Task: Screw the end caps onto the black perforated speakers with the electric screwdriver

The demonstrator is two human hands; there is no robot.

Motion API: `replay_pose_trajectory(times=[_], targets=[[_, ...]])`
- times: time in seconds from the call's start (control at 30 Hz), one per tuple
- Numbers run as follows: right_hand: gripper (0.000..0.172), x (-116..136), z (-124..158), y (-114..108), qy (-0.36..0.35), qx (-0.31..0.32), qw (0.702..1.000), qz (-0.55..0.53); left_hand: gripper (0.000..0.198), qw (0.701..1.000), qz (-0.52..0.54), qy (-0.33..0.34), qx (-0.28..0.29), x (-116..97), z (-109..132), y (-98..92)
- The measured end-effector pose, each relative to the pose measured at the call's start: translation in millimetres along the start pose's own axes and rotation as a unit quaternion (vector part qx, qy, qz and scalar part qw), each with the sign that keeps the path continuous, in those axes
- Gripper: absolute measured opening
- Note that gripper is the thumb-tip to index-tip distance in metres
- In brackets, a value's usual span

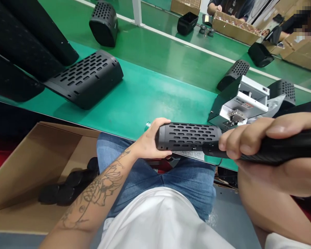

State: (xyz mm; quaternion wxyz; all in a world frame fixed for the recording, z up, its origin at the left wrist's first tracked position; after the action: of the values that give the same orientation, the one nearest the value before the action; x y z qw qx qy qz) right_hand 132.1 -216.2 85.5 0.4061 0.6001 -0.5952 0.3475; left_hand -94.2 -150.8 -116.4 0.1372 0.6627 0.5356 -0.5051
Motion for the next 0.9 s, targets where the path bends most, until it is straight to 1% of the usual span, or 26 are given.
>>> replay_pose_trajectory(times=[0.03,0.07,0.1,0.17,0.2,0.3,0.37,0.47,0.53,0.7,0.9], targets=[[0.028,-3.5,-2.9,2.5,-0.012,0.018,1.0,-0.01,0.114,1.0,0.002,0.001,0.0,-0.5,-0.4,0.2],[0.032,-6.4,-4.3,3.5,-0.023,0.021,0.999,-0.021,0.114,1.0,0.004,0.002,0.0,-1.2,-0.8,0.3],[0.037,-8.6,-4.4,3.5,-0.032,0.012,0.999,-0.03,0.113,1.0,0.007,0.003,0.0,-1.9,-1.3,0.2],[0.043,-12.3,-1.8,1.7,-0.034,-0.033,0.998,-0.037,0.114,1.0,0.008,-0.001,0.001,-2.8,-2.0,-0.1],[0.042,-13.3,0.3,3.0,-0.031,-0.042,0.998,-0.036,0.114,1.0,0.007,-0.007,0.003,-2.7,-2.3,-0.2],[0.03,-13.1,4.7,11.3,-0.029,-0.02,0.998,-0.047,0.115,1.0,0.005,-0.019,0.004,-2.9,-2.5,-0.6],[0.025,-13.8,5.0,11.9,-0.03,-0.017,0.998,-0.051,0.114,1.0,0.003,-0.015,0.002,-4.1,-2.5,-0.8],[0.025,-17.8,3.0,9.4,-0.029,-0.034,0.998,-0.035,0.113,1.0,0.001,-0.007,0.001,-5.4,-2.6,-0.3],[0.025,-19.5,2.2,10.8,-0.034,-0.035,0.998,-0.036,0.112,1.0,0.001,-0.004,0.001,-6.1,-2.8,0.0],[0.025,-23.6,4.3,17.1,-0.026,-0.017,0.999,-0.035,0.112,1.0,-0.001,-0.016,0.007,-5.8,-3.5,0.4],[0.023,-26.6,6.4,18.3,-0.024,0.007,0.999,-0.034,0.113,1.0,-0.002,-0.03,0.01,-3.8,-3.6,0.1]])
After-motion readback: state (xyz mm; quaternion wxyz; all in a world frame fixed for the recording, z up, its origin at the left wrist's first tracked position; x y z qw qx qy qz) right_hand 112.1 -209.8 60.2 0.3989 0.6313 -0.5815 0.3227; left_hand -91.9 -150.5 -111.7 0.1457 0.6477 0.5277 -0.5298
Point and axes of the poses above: each hand's wrist, its own z-axis away from the middle knuckle, its own y-axis out of the palm, x = y × z, the point moved 8 cm from there along -z, towards the middle knuckle, and after that the axes turned 4 degrees about -x, right-handed, at the moved point
